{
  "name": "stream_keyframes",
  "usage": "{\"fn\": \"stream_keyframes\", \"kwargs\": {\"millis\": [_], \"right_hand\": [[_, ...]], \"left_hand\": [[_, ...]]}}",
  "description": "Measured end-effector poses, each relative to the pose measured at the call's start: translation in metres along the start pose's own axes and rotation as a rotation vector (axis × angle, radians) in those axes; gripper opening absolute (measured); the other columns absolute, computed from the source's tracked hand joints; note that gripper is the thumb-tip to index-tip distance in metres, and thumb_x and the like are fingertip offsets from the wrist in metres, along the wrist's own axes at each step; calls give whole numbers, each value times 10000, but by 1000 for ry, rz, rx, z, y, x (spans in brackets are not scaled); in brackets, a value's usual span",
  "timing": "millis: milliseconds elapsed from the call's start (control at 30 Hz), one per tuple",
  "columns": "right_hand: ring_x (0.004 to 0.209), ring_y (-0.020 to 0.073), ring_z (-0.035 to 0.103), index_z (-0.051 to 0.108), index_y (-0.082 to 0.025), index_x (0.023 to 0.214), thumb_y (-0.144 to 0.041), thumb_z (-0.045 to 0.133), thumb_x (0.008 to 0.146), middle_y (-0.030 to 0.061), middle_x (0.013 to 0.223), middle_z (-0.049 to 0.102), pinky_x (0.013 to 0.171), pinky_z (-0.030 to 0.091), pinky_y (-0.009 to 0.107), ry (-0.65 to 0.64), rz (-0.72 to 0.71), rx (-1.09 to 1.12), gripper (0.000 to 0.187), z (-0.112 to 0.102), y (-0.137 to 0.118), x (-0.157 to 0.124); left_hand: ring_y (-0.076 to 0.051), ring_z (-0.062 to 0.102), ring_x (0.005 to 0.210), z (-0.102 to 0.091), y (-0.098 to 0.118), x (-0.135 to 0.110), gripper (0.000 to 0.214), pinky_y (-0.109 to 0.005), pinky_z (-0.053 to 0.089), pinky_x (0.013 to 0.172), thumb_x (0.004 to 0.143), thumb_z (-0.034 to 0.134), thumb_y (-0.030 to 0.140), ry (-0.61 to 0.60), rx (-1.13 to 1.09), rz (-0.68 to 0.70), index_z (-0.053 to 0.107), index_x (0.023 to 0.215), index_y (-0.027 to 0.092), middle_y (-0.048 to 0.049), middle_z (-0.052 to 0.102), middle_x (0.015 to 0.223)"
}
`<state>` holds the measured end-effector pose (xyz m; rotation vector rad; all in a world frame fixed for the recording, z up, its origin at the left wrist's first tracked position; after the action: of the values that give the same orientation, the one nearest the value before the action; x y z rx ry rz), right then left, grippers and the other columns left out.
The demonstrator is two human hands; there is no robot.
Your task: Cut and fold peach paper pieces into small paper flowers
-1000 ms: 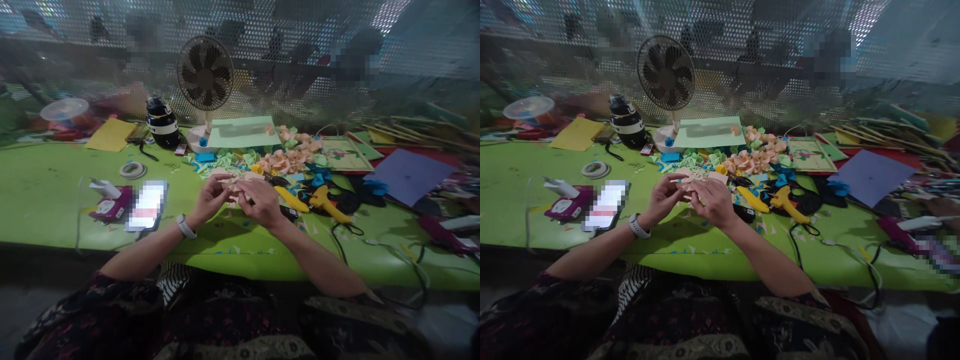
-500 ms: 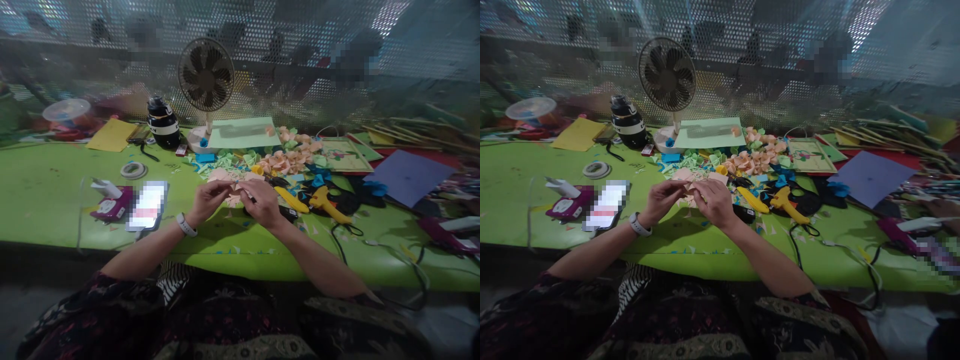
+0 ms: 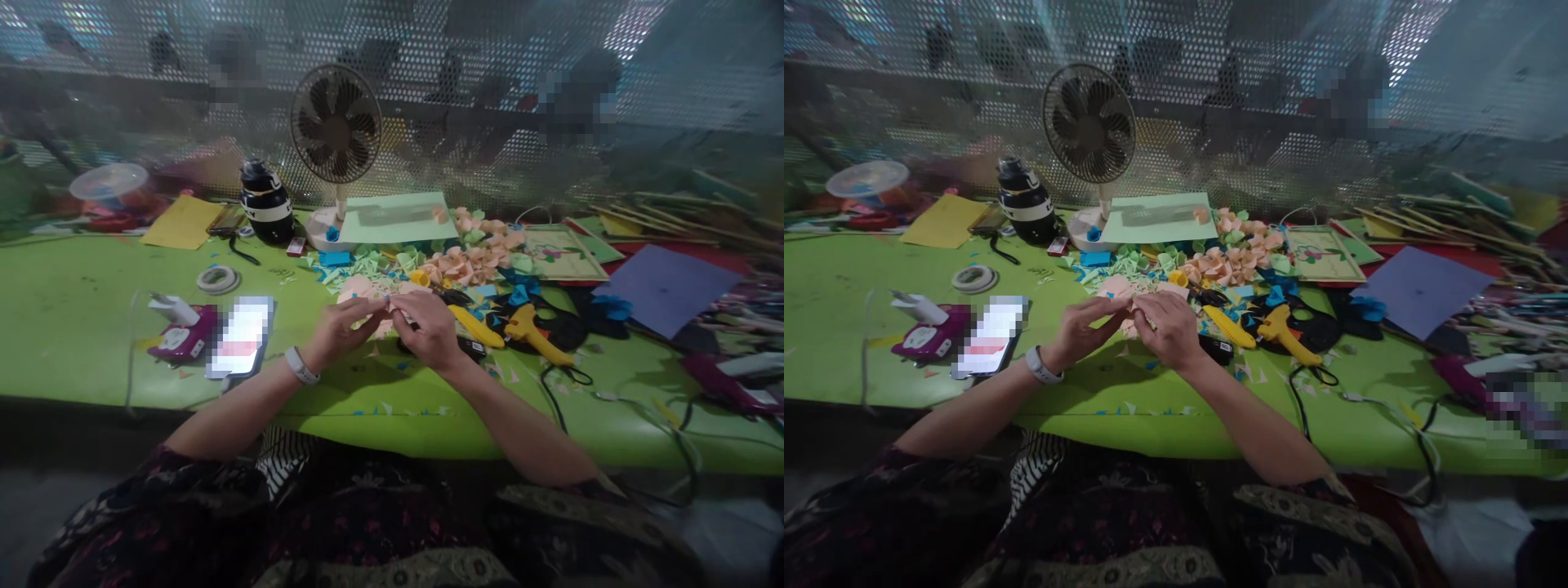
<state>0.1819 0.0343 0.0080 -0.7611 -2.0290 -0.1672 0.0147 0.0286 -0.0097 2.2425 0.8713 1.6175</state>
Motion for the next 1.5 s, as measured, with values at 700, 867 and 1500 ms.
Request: {"fn": "stream_keyframes", "kwargs": {"millis": [700,867,1500], "right_hand": [[897,206,719,742,-228,939,-218,574,880,43,946,770,819,571,350,-20,278,333,178,-5,11,5],[893,207,717,745,-228,925,-222,576,875,44,941,772,823,571,353,-13,299,345,176,-4,11,4],[879,208,724,743,-223,920,-237,574,874,46,932,776,815,578,356,-36,309,338,176,-5,9,6]], "left_hand": [[-118,705,618,-1,-8,7,345,-202,584,547,812,737,423,115,-587,-596,714,1014,144,-27,722,751],[-125,705,620,0,-9,6,377,-215,589,558,794,746,455,114,-612,-616,709,1005,145,-20,716,732],[-126,712,617,1,-11,6,383,-222,599,556,806,724,498,120,-651,-627,712,982,159,-21,725,757]]}}
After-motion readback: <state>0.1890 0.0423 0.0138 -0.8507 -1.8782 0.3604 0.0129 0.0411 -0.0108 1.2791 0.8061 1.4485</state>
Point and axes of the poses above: each hand's wrist, its own x-axis towards the middle knuckle, its own z-axis out of the palm, y = z × x, the point moved 4 cm from there along x, towards the middle knuckle
